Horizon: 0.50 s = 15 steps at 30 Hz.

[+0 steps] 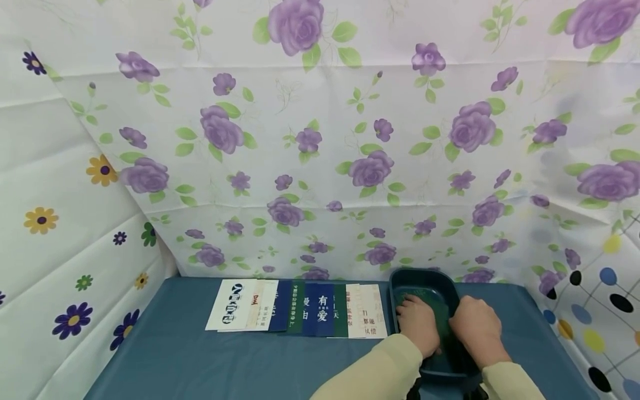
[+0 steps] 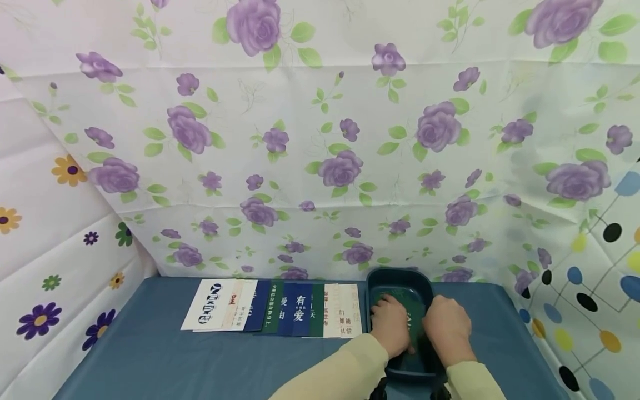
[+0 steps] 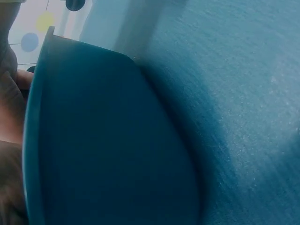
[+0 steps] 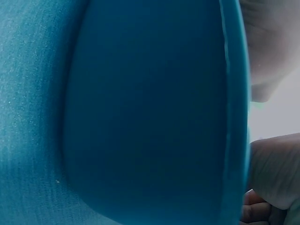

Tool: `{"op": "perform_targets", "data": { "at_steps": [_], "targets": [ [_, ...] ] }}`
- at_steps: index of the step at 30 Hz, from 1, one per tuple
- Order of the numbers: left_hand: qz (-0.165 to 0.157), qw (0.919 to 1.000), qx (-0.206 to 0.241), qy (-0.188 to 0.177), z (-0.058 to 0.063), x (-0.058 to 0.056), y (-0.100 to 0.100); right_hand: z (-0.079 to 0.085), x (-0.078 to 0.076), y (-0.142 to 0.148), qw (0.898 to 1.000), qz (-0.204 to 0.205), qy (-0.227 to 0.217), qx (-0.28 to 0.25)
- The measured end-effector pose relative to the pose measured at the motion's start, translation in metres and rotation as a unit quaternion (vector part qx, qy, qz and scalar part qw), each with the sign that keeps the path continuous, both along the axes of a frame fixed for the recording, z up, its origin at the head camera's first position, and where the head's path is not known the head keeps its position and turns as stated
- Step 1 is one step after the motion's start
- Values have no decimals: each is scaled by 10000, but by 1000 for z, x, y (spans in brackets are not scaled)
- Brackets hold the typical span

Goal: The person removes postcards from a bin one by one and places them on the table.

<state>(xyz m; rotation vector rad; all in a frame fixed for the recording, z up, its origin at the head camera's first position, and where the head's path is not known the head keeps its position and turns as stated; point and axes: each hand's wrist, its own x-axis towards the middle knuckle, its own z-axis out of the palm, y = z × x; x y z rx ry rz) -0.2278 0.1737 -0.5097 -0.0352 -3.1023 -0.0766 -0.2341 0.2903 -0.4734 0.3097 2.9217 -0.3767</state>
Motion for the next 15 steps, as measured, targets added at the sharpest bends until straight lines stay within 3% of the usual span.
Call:
{"op": "perform_targets", "data": {
  "at_steps": [7,9,15],
  "targets": [
    [-578,9952,-266,-748,-2,-9,-2,1,1,0,10000,25,-52,-61],
    [-607,9941,-247,-859,-4,-11,-2,1,2,-1,9999,24,-99,-94],
    [-414,9956,-518,-659,-3,-9,-2,2,3,-3,9998,21,-163,-94]
  ]
}}
